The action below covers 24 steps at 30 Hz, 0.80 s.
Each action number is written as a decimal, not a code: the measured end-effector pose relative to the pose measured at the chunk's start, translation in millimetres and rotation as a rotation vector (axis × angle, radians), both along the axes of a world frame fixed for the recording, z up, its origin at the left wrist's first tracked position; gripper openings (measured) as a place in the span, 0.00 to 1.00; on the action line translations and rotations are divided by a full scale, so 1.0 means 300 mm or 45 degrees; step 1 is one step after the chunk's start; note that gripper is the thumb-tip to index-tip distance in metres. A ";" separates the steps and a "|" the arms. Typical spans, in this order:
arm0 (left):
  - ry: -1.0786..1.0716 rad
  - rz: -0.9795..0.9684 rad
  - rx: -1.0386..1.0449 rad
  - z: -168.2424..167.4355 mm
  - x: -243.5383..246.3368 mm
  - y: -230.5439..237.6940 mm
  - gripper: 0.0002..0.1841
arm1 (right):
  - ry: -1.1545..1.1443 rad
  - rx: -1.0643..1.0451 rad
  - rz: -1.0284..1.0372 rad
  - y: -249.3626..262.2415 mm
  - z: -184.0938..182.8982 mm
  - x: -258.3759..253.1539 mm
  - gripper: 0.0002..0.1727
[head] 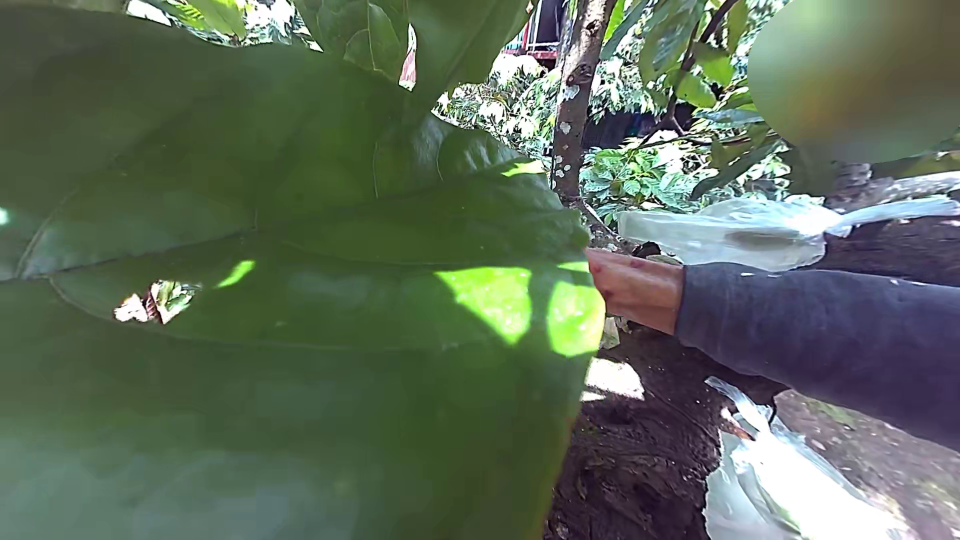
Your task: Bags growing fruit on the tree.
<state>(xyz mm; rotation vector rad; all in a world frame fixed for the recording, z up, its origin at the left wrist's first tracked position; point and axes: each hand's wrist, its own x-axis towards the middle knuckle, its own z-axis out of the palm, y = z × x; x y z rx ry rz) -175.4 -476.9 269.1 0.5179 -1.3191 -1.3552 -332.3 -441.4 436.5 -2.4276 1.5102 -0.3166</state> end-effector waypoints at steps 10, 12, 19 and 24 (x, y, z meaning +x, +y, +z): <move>0.314 0.079 0.281 0.007 -0.057 0.110 0.08 | -0.220 0.724 0.067 -0.253 -0.201 -0.279 0.12; 0.352 0.055 0.370 0.024 -0.072 0.131 0.08 | -0.334 0.744 0.247 -0.157 -0.158 -0.229 0.09; 0.658 -0.076 0.335 -0.088 -0.114 0.118 0.09 | -0.102 0.270 0.107 -0.071 -0.093 -0.086 0.03; 0.767 -0.253 0.360 -0.116 -0.109 0.100 0.10 | -0.088 0.382 -0.045 -0.045 -0.059 -0.087 0.06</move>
